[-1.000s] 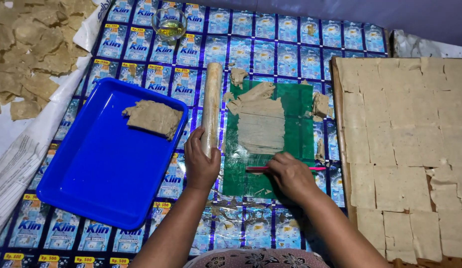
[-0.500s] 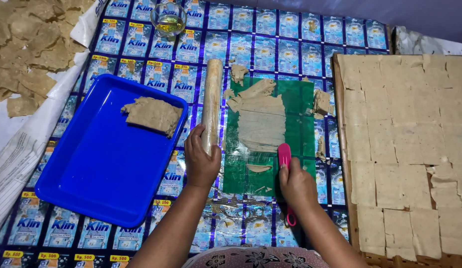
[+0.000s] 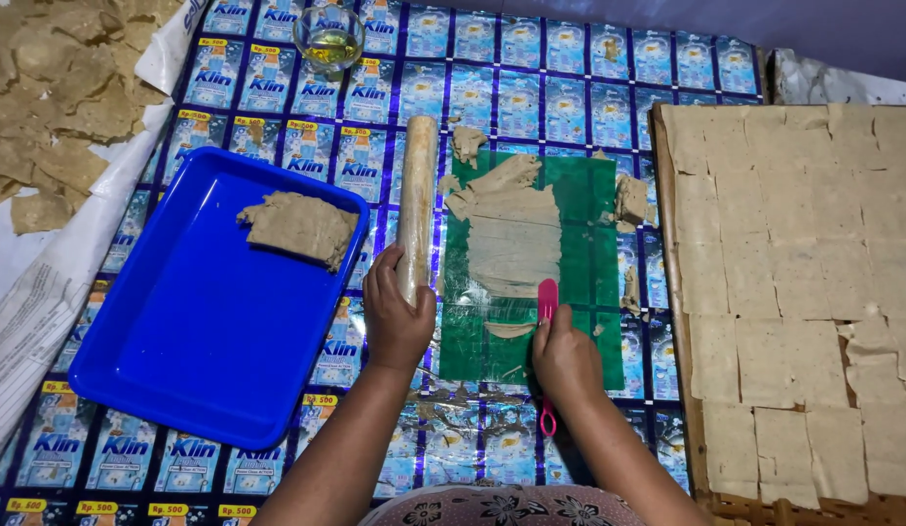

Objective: Rolling out dough with a rolling pin and cutting it into square pieces for drying/packaging.

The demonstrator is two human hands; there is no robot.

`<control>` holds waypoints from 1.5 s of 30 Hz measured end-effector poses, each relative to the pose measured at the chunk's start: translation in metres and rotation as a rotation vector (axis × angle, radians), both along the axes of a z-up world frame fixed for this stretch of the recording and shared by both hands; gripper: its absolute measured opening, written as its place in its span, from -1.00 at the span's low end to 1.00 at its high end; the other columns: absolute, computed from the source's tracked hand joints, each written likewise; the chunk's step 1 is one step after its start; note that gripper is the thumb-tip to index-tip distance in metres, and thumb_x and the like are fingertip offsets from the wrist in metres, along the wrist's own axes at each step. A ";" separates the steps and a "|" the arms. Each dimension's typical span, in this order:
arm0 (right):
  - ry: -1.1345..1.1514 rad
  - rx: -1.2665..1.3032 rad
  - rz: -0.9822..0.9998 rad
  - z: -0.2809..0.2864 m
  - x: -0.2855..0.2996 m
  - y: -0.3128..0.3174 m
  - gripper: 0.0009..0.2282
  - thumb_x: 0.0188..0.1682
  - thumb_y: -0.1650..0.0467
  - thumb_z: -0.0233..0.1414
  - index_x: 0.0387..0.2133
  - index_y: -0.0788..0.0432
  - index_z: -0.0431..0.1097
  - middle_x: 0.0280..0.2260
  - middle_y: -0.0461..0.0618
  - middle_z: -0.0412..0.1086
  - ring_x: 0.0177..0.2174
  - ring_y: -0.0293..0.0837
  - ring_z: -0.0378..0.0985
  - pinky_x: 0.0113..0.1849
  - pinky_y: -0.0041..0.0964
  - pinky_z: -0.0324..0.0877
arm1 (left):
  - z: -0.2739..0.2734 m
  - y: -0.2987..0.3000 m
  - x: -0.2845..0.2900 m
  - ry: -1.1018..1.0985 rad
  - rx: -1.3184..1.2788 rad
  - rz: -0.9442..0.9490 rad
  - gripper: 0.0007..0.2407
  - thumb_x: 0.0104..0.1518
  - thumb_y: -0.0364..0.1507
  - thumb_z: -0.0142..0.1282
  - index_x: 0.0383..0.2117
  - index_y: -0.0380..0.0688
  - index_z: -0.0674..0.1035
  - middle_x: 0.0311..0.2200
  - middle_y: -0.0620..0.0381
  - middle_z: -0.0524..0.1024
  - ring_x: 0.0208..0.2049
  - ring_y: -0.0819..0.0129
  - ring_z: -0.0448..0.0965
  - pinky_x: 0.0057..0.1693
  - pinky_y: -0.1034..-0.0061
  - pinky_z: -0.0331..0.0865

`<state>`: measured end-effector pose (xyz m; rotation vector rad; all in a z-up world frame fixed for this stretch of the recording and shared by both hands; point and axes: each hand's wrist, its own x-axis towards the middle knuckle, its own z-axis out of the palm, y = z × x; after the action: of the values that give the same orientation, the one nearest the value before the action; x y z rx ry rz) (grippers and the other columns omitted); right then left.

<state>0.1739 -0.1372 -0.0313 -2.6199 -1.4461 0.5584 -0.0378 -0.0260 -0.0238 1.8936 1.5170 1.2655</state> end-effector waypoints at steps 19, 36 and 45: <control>-0.032 0.076 0.017 -0.001 0.025 0.093 -0.74 0.14 0.26 -0.30 -0.16 0.21 0.19 -0.41 0.41 0.52 -0.28 0.49 0.61 -0.20 0.37 0.48 | 0.001 0.002 0.000 0.003 -0.028 -0.012 -0.60 0.06 -0.49 0.00 0.09 -0.17 0.40 0.13 -0.13 0.41 0.08 -0.11 0.47 0.15 0.07 0.37; 0.108 0.140 -0.064 0.032 0.009 0.054 -0.74 0.12 0.28 -0.20 -0.16 0.27 0.21 -0.39 0.56 0.47 -0.25 0.58 0.55 -0.21 0.45 0.42 | -0.002 0.002 -0.001 0.006 -0.003 -0.002 -0.59 0.04 -0.49 0.00 0.11 -0.13 0.40 0.12 -0.08 0.42 0.05 -0.08 0.48 0.12 0.07 0.39; 0.217 0.029 0.072 0.014 -0.046 0.011 -0.74 0.10 0.24 -0.22 -0.13 0.17 0.20 -0.42 0.46 0.51 -0.27 0.49 0.59 -0.24 0.36 0.46 | -0.001 0.000 -0.001 0.001 0.002 -0.001 -0.59 0.03 -0.49 0.01 0.09 -0.17 0.40 0.11 -0.12 0.41 0.05 -0.10 0.48 0.13 0.05 0.37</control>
<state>0.1275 -0.1266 -0.0169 -2.4050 -1.4727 0.7947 -0.0389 -0.0261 -0.0253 1.8962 1.5158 1.2663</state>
